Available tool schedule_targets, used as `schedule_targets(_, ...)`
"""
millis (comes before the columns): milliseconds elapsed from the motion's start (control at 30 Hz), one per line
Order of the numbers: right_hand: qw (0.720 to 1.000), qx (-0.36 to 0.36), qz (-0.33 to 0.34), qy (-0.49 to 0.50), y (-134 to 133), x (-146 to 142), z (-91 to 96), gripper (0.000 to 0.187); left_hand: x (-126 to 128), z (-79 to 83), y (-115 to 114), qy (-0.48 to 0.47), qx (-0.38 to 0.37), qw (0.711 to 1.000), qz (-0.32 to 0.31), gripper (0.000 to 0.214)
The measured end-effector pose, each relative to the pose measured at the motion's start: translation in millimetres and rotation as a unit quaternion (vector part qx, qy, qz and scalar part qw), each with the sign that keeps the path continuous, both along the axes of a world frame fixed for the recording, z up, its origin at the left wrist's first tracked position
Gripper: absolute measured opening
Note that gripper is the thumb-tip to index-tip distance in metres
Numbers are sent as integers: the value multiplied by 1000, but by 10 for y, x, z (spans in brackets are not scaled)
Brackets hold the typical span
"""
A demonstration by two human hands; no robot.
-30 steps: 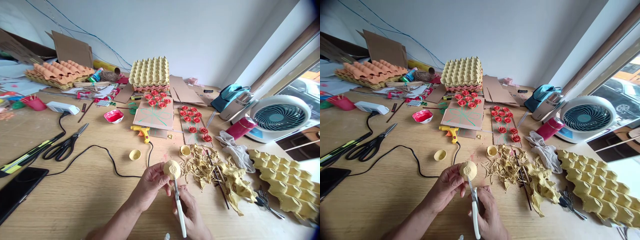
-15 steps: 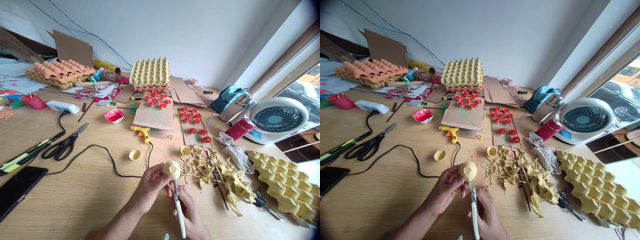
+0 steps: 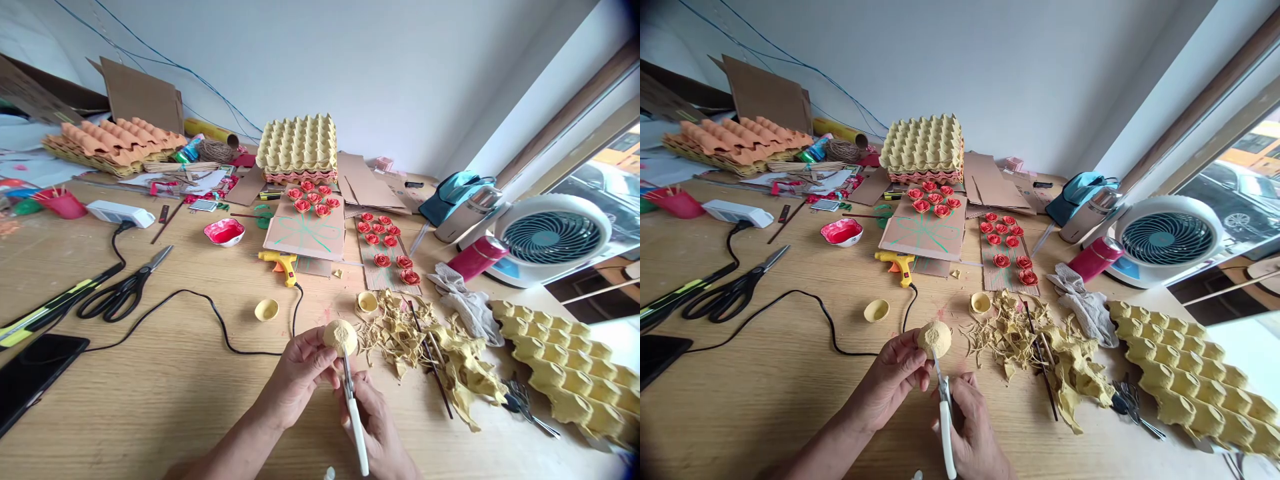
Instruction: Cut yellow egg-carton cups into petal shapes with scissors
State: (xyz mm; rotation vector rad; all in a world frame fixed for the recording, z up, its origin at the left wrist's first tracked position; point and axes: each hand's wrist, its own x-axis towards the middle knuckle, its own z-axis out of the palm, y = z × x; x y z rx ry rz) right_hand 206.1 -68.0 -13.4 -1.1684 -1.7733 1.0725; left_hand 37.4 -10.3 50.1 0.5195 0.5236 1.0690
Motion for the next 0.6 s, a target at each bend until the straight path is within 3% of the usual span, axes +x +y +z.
schedule_targets(600, 999, 33, -13, -5, 7, 9, -57, 35, 107, -72, -46, -72, -96, 992, 42, 23)
